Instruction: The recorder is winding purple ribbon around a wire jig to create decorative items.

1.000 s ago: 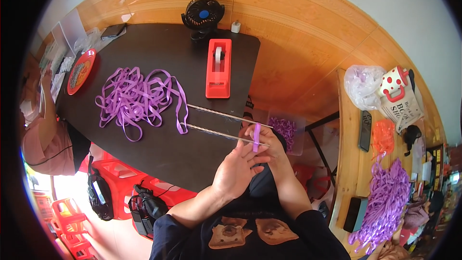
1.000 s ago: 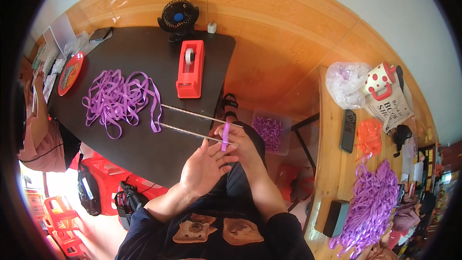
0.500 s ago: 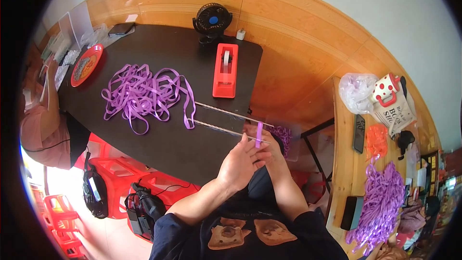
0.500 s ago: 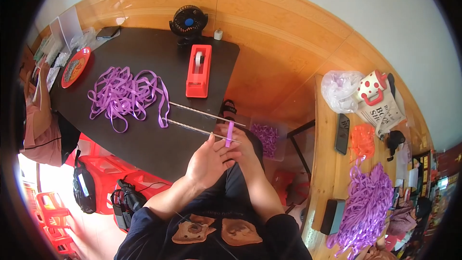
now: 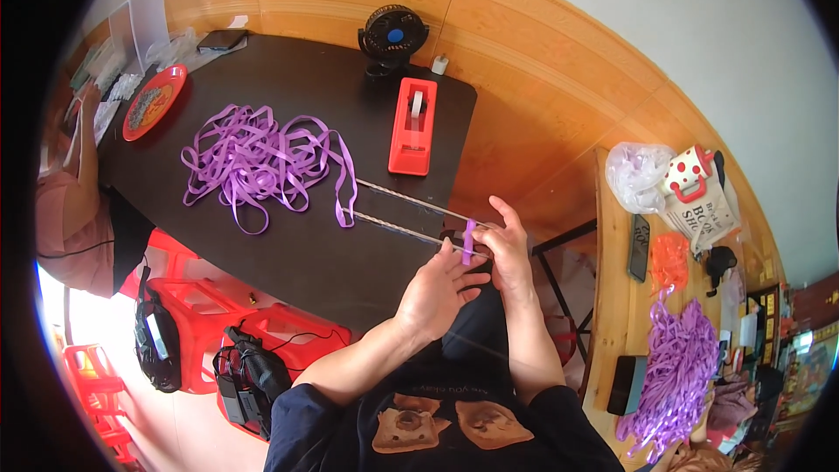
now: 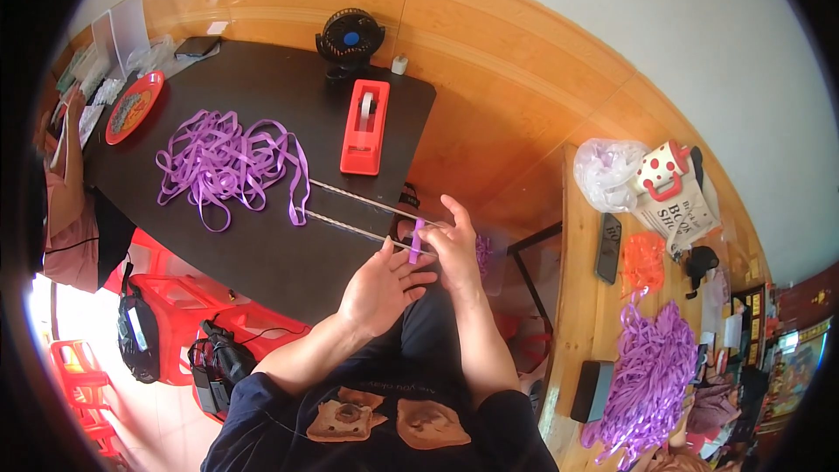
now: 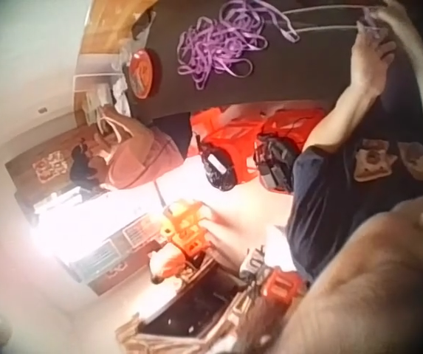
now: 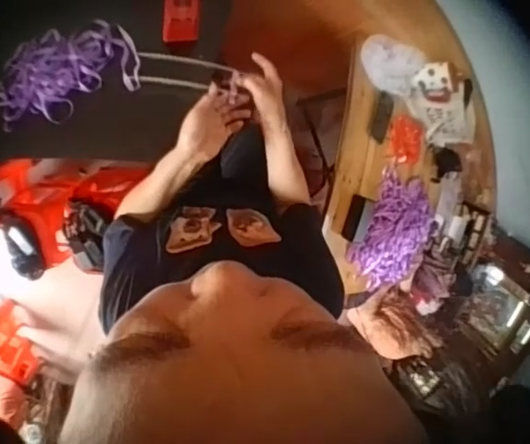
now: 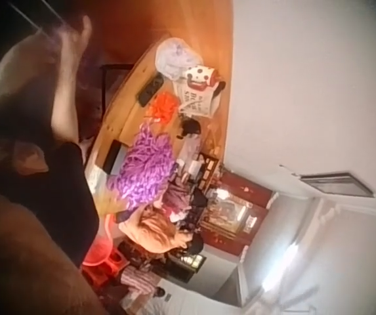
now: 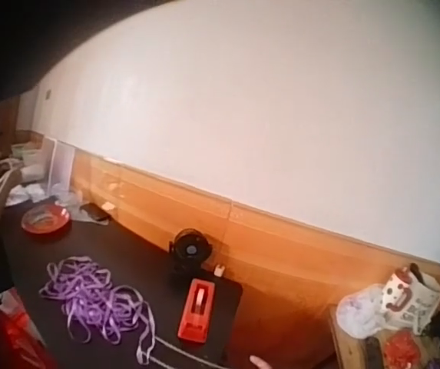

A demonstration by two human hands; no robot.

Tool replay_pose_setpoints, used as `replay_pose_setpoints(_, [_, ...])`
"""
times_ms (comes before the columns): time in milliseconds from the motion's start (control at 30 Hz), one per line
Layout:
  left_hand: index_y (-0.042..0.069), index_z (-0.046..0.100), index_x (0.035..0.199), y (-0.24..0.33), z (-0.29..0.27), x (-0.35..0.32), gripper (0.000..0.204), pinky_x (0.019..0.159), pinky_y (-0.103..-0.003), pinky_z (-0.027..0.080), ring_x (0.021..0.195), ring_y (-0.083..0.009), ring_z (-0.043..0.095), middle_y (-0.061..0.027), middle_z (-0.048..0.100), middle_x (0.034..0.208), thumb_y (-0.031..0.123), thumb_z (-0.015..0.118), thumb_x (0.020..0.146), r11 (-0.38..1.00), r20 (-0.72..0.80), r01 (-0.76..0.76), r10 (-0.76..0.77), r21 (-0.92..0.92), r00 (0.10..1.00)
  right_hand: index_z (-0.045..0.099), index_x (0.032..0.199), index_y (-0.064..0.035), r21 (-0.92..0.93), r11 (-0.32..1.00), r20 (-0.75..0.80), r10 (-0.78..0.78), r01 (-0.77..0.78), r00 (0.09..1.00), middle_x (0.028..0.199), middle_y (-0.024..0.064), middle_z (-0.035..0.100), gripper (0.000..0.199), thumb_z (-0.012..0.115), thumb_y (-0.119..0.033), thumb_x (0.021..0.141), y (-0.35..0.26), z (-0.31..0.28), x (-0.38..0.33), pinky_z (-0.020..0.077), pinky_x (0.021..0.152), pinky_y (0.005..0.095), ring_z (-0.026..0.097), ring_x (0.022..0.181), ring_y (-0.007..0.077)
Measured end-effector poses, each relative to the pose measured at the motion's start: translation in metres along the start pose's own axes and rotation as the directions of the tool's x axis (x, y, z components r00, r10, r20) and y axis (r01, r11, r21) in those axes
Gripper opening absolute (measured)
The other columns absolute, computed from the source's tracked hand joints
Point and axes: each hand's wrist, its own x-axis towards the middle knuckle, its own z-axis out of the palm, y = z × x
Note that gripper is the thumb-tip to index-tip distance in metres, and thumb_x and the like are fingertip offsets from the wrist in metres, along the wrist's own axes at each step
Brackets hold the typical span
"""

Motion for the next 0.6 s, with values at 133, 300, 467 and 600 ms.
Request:
replay_pose_setpoints(133, [-0.001,0.037,0.136,0.002,0.002,-0.002,0.065,0.09,-0.035,0.038,0.108,-0.0235,0.05,-0.012,0.05,0.128,0.052,0.032,0.099,0.999,-0.017,0.01,-0.009,0.045,1.0,0.028,0.139,0.0007,-0.009,1.0,0.005,-0.006,0.006,1.0,0.092,0.016,0.063,0.069,0.059,0.004,0.078,0.001,0.005,0.003,0.0497,0.076,0.0278,0.062,0.085,0.0168])
replay_pose_setpoints(300, [-0.001,0.037,0.135,0.001,0.002,-0.001,0.064,0.089,-0.034,0.038,0.106,-0.0225,0.049,-0.0114,0.05,0.126,0.051,0.033,0.099,1.0,-0.024,0.01,-0.009,0.018,1.0,0.033,0.139,-0.0018,-0.034,0.999,-0.026,0.038,-0.039,0.999,0.084,0.0128,0.063,0.068,0.059,0.003,0.076,0.0,0.012,0.004,0.0513,0.062,0.0258,0.063,0.073,0.0155])
replay_pose_setpoints(467, [-0.002,0.04,0.133,0.001,0.002,0.0,0.062,0.089,-0.034,0.038,0.106,-0.0218,0.049,-0.0107,0.051,0.125,0.05,0.032,0.099,1.0,-0.016,0.005,-0.005,0.013,1.0,0.035,0.138,-0.0023,-0.004,0.999,-0.025,0.054,-0.054,0.998,0.082,0.013,0.064,0.068,0.06,0.003,0.075,0.002,0.011,0.006,0.0513,0.059,0.0253,0.063,0.072,0.0156])
replay_pose_setpoints(600, [-0.001,0.04,0.133,0.0,0.001,0.001,0.062,0.088,-0.034,0.038,0.106,-0.0219,0.049,-0.0106,0.051,0.125,0.05,0.032,0.099,1.0,-0.014,0.005,-0.004,0.005,1.0,0.035,0.137,-0.0008,-0.004,0.999,-0.007,0.045,-0.045,0.999,0.081,0.0134,0.064,0.067,0.06,0.003,0.074,0.003,0.01,0.008,0.0515,0.058,0.0254,0.064,0.071,0.016])
